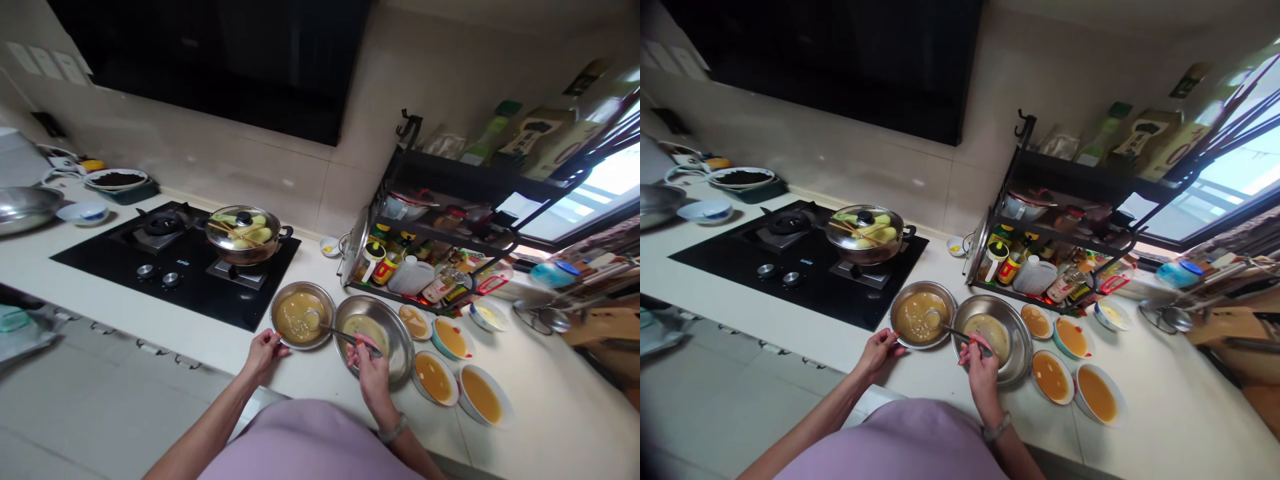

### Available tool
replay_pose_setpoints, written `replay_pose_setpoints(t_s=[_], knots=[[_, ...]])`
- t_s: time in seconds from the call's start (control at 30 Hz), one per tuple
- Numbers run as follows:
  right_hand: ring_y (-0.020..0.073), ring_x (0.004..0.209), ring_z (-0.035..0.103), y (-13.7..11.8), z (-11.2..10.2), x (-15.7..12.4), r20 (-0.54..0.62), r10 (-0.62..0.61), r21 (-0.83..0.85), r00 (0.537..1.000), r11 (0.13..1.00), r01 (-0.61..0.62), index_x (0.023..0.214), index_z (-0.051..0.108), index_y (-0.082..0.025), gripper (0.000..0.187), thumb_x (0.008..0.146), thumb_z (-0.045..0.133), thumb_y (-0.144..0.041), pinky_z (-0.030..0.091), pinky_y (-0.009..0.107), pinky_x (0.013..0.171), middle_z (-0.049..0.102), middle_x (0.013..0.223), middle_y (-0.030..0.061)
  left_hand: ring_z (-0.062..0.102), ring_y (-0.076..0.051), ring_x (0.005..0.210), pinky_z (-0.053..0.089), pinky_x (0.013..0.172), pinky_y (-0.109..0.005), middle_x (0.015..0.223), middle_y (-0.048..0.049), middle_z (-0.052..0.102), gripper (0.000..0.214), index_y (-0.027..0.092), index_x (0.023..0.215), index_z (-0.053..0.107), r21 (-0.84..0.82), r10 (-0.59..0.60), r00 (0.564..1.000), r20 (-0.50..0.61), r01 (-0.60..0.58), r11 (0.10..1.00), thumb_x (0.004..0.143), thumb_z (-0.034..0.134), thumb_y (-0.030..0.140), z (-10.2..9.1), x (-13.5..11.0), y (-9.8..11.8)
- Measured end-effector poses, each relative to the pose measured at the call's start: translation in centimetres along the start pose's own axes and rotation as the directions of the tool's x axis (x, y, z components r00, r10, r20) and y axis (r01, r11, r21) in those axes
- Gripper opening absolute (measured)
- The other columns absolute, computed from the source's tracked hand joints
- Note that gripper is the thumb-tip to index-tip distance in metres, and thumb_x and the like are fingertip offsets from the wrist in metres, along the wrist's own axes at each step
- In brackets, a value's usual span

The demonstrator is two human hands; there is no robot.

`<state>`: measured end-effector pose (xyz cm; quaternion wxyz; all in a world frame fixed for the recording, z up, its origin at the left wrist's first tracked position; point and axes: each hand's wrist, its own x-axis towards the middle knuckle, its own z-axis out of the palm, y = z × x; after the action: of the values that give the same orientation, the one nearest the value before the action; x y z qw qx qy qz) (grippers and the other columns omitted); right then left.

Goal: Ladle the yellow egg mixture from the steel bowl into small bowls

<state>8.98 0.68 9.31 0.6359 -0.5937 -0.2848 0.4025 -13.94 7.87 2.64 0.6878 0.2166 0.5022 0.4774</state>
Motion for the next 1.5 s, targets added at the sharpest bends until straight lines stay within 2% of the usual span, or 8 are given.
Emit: replay_pose_setpoints(t_s=[0.37,0.67,0.77,0.87,0.97,1.07,1.17,1.5], knots=[[0.0216,0.057,0.063,-2.0,-2.2,-0.3,-0.12,0.063,0.143,0.991,0.989,-0.046,0.091,0.064,-0.017,0.034,0.067,0.074,-0.039,0.048,0.031,0.049,0.069,0.066,0.0067,0.058,-0.009,0.044,0.056,0.05,-0.023,0.044,0.0069,0.054,0.046,0.019,0.057,0.042,0.003,-0.003,1.0,-0.009,0.003,1.0,0.054,0.084,0.037,0.0,0.1,0.0],[0.0222,0.058,0.062,-4.4,-7.7,-0.4,-0.254,-0.093,0.012,0.963,0.995,0.1,0.089,0.066,-0.019,0.031,0.068,0.074,-0.039,0.048,0.033,0.051,0.071,0.069,0.0092,0.06,-0.01,0.046,0.056,0.052,-0.023,0.048,0.0066,0.054,0.043,0.02,0.059,0.04,0.025,-0.021,1.0,-0.016,0.021,0.999,0.061,0.081,0.031,0.2,-0.1,0.2],[0.0204,0.053,0.06,-4.0,-9.1,-0.8,-0.293,-0.162,-0.126,0.942,0.984,0.13,0.091,0.066,-0.017,0.036,0.068,0.074,-0.043,0.05,0.034,0.05,0.07,0.066,0.0075,0.06,-0.01,0.046,0.057,0.052,-0.023,0.048,0.0061,0.054,0.042,0.02,0.059,0.04,0.03,-0.027,0.999,-0.023,0.027,0.999,0.063,0.08,0.03,0.2,-0.1,0.3],[0.0199,0.051,0.059,-3.4,-9.9,-1.5,-0.215,-0.276,-0.319,0.937,0.926,0.2,0.093,0.07,-0.017,0.037,0.072,0.071,-0.046,0.052,0.036,0.054,0.066,0.06,0.0038,0.06,-0.01,0.046,0.057,0.052,-0.024,0.048,0.0065,0.053,0.042,0.019,0.059,0.041,0.02,-0.024,1.0,-0.015,0.024,1.0,0.062,0.081,0.03,0.1,-0.1,0.3],[0.0194,0.053,0.06,-3.2,-10.1,-2.4,-0.009,-0.395,-0.442,0.919,0.825,0.351,0.091,0.074,-0.021,0.028,0.075,0.069,-0.043,0.053,0.036,0.056,0.068,0.068,0.0056,0.06,-0.01,0.046,0.057,0.052,-0.024,0.048,0.0068,0.053,0.042,0.019,0.058,0.041,0.016,-0.024,1.0,-0.008,0.024,1.0,0.061,0.081,0.03,0.0,-0.1,0.3],[0.02,0.06,0.063,-3.6,-9.5,-3.2,0.144,-0.491,-0.467,0.859,0.732,0.496,0.093,0.075,-0.023,0.021,0.078,0.066,-0.034,0.054,0.036,0.057,0.07,0.083,0.0092,0.06,-0.01,0.047,0.057,0.052,-0.023,0.048,0.0067,0.053,0.042,0.019,0.058,0.041,0.018,-0.019,1.0,-0.008,0.019,1.0,0.061,0.082,0.03,0.0,-0.1,0.2],[0.018,0.059,0.062,-3.8,-7.8,-3.6,0.189,-0.533,-0.415,0.825,0.718,0.559,0.101,0.074,-0.024,0.022,0.084,0.061,-0.026,0.055,0.034,0.058,0.069,0.083,0.0079,0.06,-0.01,0.046,0.056,0.051,-0.023,0.046,0.0072,0.052,0.043,0.019,0.058,0.041,0.007,-0.011,1.0,-0.011,0.011,1.0,0.06,0.082,0.031,0.1,-0.1,0.2],[0.0151,0.06,0.061,-0.1,-0.4,-1.3,0.349,-0.341,-0.266,0.873,0.857,0.441,0.102,0.073,-0.021,0.028,0.089,0.055,-0.037,0.055,0.027,0.052,0.066,0.085,0.0072,0.056,-0.008,0.045,0.057,0.052,-0.023,0.044,0.0088,0.049,0.045,0.019,0.057,0.041,-0.006,0.011,1.0,0.008,-0.011,1.0,0.057,0.084,0.033,0.2,-0.4,0.3]])
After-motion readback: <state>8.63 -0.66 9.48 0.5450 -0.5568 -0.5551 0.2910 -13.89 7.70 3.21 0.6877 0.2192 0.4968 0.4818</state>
